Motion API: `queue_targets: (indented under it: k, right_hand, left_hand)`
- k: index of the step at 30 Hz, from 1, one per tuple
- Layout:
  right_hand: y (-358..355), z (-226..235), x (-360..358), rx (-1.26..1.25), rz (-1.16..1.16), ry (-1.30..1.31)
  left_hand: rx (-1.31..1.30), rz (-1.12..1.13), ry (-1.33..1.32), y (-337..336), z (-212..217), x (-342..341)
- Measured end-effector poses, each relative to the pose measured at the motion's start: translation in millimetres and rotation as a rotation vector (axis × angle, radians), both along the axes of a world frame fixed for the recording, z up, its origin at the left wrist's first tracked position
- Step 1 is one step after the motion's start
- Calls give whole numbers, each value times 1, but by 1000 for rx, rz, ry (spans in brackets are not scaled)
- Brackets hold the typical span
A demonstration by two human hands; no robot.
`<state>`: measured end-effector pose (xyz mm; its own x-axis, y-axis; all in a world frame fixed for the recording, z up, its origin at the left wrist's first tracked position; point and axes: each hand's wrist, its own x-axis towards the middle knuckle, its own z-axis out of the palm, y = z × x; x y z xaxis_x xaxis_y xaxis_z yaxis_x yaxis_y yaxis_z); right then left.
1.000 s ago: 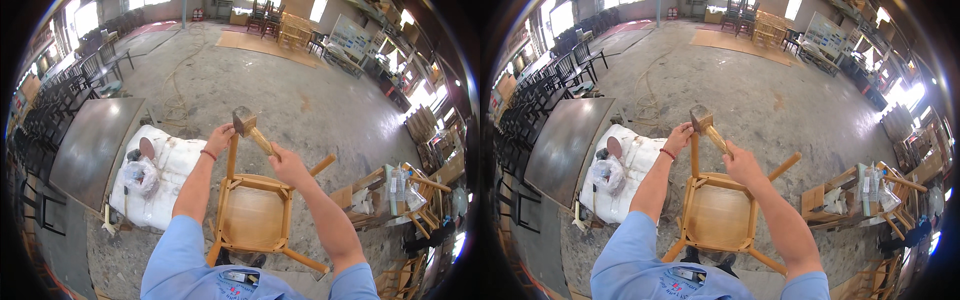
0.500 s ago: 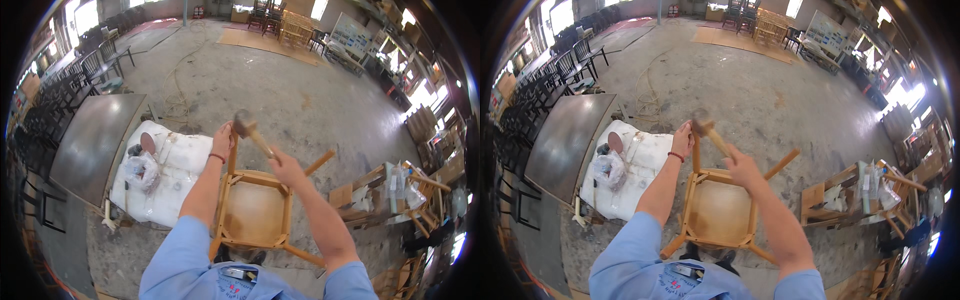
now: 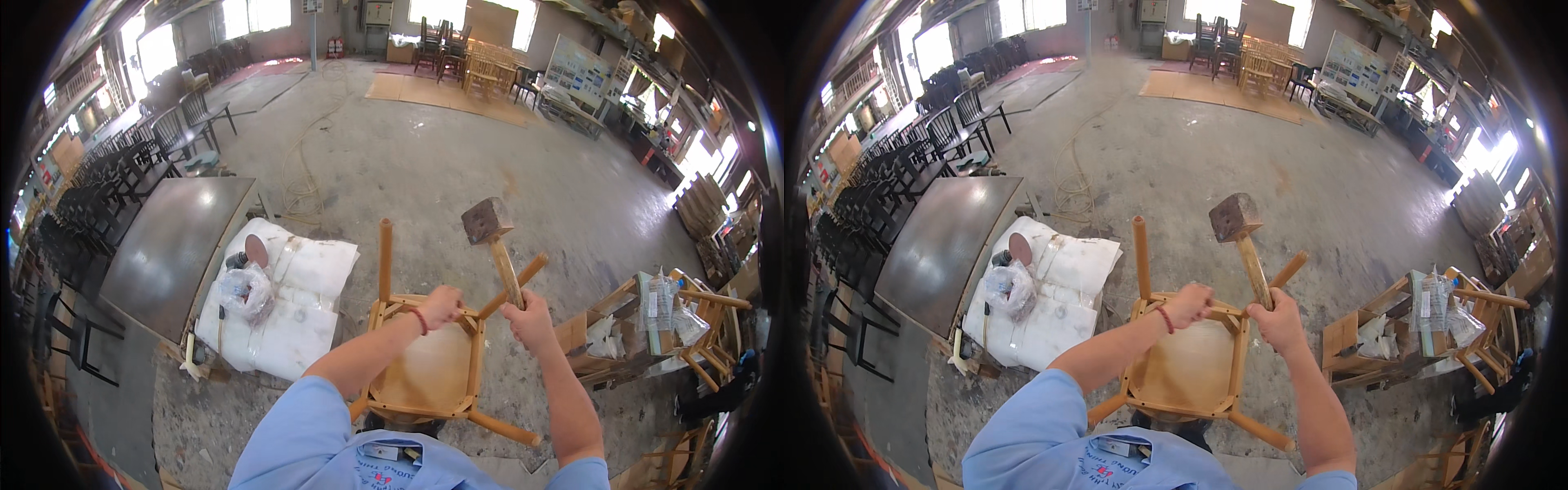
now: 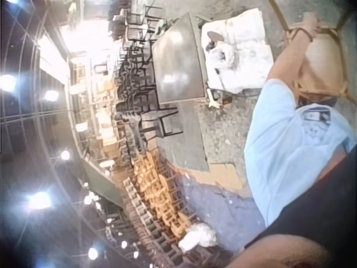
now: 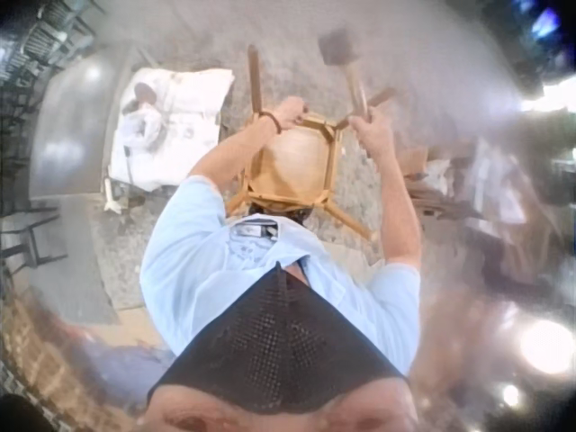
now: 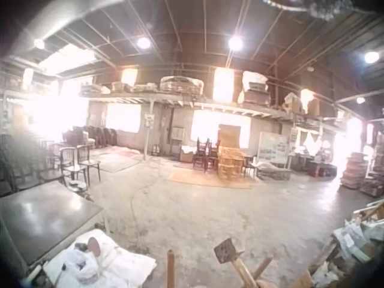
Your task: The person walks through a warehouse and approaches a wooden chair. Using a mallet, they tap the chair legs to secure the frame. They lift and inspect the chair, then place it among other chairs. The person repeats the process with another chair, tapping and inspecting before stacking it.
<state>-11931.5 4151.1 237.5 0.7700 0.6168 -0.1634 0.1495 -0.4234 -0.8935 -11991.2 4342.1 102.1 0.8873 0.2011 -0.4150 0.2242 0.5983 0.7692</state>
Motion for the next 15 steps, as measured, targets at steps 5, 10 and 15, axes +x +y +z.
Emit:
queue_targets:
  k: [5, 10, 15]
  right_hand:
    - [-22, -18, 27, 108, -43, -309]
    - [-45, -8, 44, 152, -87, -410]
    - [-65, -15, 55, 64, -231, -617]
  left_hand:
    - [240, -131, -250, -73, 61, 32]
    - [201, -91, -177, -103, 87, 58]
    - [364, -103, -126, -134, 100, 87]
